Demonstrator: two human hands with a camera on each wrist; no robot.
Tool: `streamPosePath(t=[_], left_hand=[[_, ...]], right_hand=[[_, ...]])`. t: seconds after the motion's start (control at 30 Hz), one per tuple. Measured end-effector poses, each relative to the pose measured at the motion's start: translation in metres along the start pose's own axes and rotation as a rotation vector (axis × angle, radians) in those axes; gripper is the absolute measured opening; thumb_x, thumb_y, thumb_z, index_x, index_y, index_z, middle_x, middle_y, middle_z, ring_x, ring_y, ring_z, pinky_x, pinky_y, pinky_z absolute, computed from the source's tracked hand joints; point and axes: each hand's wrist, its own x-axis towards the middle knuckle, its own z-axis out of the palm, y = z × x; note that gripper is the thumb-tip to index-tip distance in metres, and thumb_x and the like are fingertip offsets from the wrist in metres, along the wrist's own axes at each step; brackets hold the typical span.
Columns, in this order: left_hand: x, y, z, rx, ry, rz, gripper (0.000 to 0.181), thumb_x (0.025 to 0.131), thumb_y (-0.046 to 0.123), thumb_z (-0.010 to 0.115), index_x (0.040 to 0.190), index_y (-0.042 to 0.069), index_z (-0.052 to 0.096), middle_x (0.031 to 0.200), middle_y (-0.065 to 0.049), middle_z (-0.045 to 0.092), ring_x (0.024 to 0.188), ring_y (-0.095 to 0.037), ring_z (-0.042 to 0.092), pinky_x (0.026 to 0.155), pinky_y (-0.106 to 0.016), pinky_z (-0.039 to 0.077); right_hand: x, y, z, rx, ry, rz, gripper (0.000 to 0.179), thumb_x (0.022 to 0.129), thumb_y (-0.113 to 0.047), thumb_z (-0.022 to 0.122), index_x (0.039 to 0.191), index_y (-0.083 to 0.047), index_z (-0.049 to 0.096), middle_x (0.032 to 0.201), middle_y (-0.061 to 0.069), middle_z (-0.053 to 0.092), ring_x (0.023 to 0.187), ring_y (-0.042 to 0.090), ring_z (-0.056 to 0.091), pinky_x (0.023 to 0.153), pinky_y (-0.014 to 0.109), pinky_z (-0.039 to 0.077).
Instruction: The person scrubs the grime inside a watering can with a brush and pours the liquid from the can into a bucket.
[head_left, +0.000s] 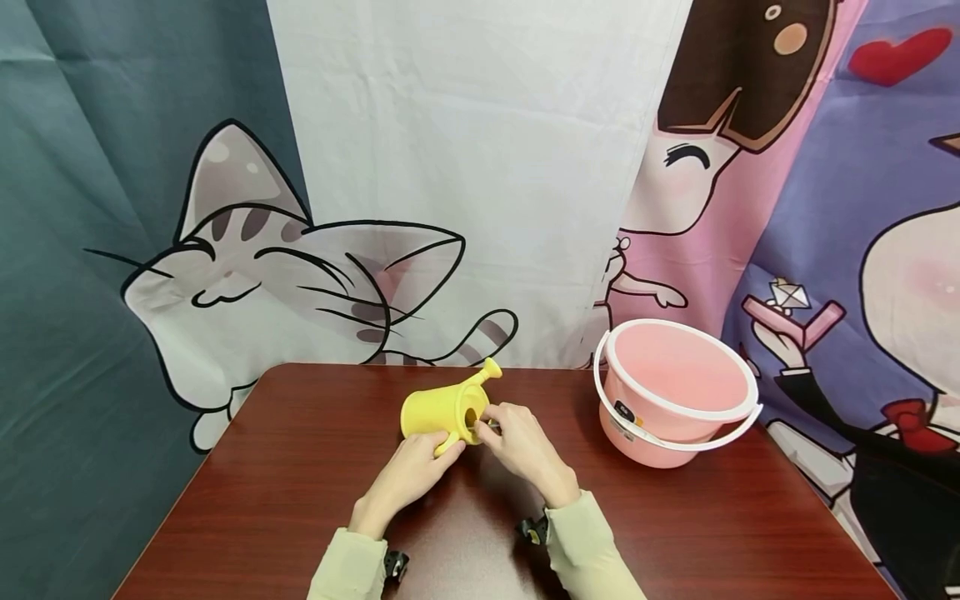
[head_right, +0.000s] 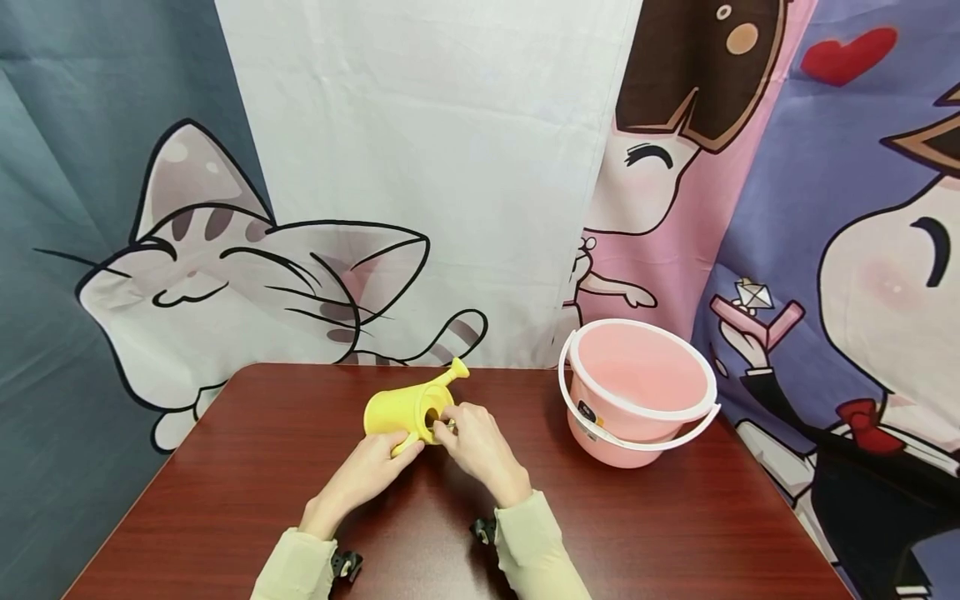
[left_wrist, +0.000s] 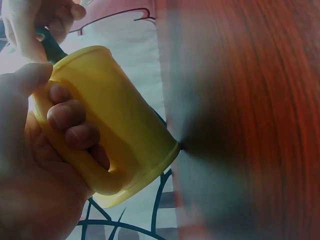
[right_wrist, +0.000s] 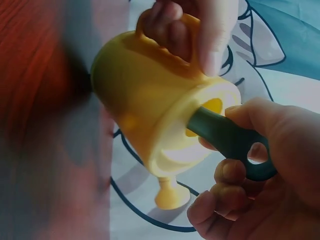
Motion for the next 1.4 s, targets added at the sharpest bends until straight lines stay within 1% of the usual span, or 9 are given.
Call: streamPosePath(t=[0.1,0.2,0.47,0.63,0.73,0.97,1.07,1.17,1.4], left_hand=[[-0.001,0.000,0.000,-0.003,-0.009,-0.009,0.040,0.099,0.044,0.054,0.067,0.021,0.048,0.058,0.012,0.034,0.053,-0.003,0.034,0.053,-0.022,0.035],[-0.001,0.000,0.000,-0.005,-0.009,-0.013,0.040,0.099,0.044,0.054,0.067,0.021,0.048,0.058,0.012,0.034,0.053,-0.003,0.034,0.054,-0.022,0.035],[-0.001,-0.001,0.000,-0.006,-0.005,-0.010,0.040,0.099,0.043,0.055,0.067,0.021,0.047,0.058,0.012,0.034,0.053,-0.003,0.034,0.053,-0.022,0.035],[0.000,-0.002,0.000,0.001,-0.006,-0.016,0.040,0.099,0.044,0.056,0.066,0.021,0.047,0.058,0.012,0.034,0.053,-0.003,0.034,0.053,-0.022,0.035],[0.000,-0.001,-0.001,0.001,-0.008,-0.014,0.040,0.099,0.045,0.055,0.067,0.022,0.048,0.058,0.012,0.034,0.053,-0.003,0.034,0.054,-0.022,0.035],[-0.001,0.000,-0.001,-0.007,-0.006,-0.009,0.039,0.099,0.043,0.055,0.068,0.021,0.048,0.059,0.011,0.034,0.053,-0.003,0.034,0.053,-0.022,0.034],[-0.001,0.000,-0.001,-0.010,-0.006,-0.012,0.039,0.099,0.042,0.055,0.068,0.021,0.047,0.059,0.012,0.034,0.053,-0.003,0.033,0.054,-0.022,0.034],[-0.002,0.000,0.000,-0.011,-0.003,-0.011,0.039,0.099,0.040,0.056,0.067,0.020,0.047,0.058,0.012,0.034,0.053,-0.003,0.032,0.053,-0.022,0.033],[-0.001,0.000,0.002,0.002,0.011,0.006,0.041,0.099,0.041,0.056,0.066,0.021,0.045,0.057,0.013,0.033,0.052,-0.002,0.031,0.052,-0.021,0.032]], right_hand=[[0.000,-0.001,-0.005,-0.003,0.003,0.011,0.009,0.086,-0.013,0.065,0.082,-0.018,0.070,0.075,-0.010,0.060,0.070,0.008,0.057,0.066,0.026,0.047],[0.000,-0.002,-0.009,0.004,0.004,0.027,0.008,0.085,-0.013,0.065,0.083,-0.018,0.072,0.077,-0.009,0.062,0.071,0.008,0.058,0.067,0.026,0.048],[0.001,-0.006,-0.018,-0.010,0.013,0.029,0.008,0.084,-0.015,0.066,0.079,-0.019,0.070,0.075,-0.010,0.061,0.068,0.007,0.057,0.064,0.024,0.047],[0.000,-0.010,-0.025,-0.013,0.021,0.058,0.008,0.084,-0.016,0.066,0.079,-0.020,0.071,0.074,-0.012,0.059,0.067,0.006,0.055,0.064,0.024,0.046],[0.000,-0.011,-0.027,-0.016,0.021,0.062,0.008,0.084,-0.016,0.066,0.079,-0.020,0.071,0.074,-0.011,0.059,0.067,0.006,0.055,0.063,0.025,0.046],[0.000,-0.009,-0.016,-0.035,-0.018,0.031,0.008,0.086,-0.015,0.065,0.082,-0.018,0.070,0.074,-0.010,0.059,0.068,0.008,0.055,0.063,0.026,0.046],[0.000,-0.008,-0.009,-0.019,-0.038,0.039,0.009,0.088,-0.016,0.064,0.081,-0.019,0.069,0.074,-0.010,0.057,0.069,0.014,0.058,0.063,0.027,0.045],[-0.001,-0.006,-0.003,-0.011,-0.041,0.038,0.010,0.089,-0.017,0.064,0.080,-0.018,0.068,0.073,-0.009,0.057,0.071,0.020,0.061,0.064,0.028,0.046],[-0.002,-0.004,0.004,-0.003,-0.047,0.041,0.011,0.091,-0.019,0.064,0.082,-0.016,0.069,0.074,-0.007,0.058,0.071,0.019,0.061,0.064,0.029,0.046]])
